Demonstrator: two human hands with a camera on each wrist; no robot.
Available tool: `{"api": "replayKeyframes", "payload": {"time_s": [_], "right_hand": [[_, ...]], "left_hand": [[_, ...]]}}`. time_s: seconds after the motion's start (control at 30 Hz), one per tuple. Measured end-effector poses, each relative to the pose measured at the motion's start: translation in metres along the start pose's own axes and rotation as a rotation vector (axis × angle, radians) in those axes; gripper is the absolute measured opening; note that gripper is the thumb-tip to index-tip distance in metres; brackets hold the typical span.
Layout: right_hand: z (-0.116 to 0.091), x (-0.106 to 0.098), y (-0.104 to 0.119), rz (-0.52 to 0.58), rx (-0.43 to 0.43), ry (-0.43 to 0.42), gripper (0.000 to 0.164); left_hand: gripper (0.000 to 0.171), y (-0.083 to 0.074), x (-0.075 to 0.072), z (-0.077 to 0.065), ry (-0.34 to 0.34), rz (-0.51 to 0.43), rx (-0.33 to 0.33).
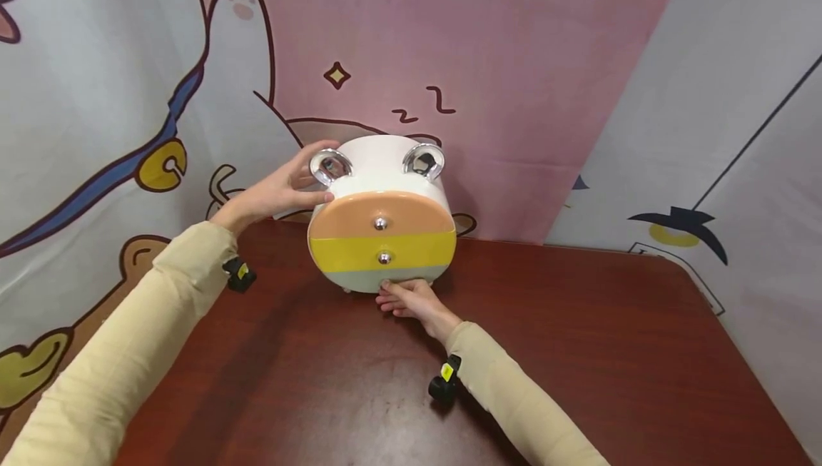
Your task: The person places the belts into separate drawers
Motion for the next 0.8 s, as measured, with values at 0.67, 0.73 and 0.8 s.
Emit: {"api": "replayKeyframes", "payload": {"time_s": [0.67, 0.73, 0.8], "right_hand": [[-0.032, -0.067, -0.008, -0.125, -0.043, -0.057, 0.042], [-0.035, -0.073, -0.009, -0.126, -0.052, -0.064, 0.043], [-0.038, -0.080, -0.008, -0.138, -0.064, -0.066, 0.044]], "left_hand": [[0.079, 0.031, 0.003, -0.030, -0.141, 0.106, 0.004], [0.075, 0.040, 0.003, -0.035, -0.137, 0.153, -0.002], [0.070, 0.048, 0.002, -0.040, -0.129, 0.203, -0.016]]}}
Point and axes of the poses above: each hand's wrist, its own z-axis towards the middle knuckle, its own x-axis out of the palm, y = z × x, the point moved 2 cm from there along z, towards the middle knuckle, and after that the axes turned 7 degrees about -y, right-handed, at the moved point
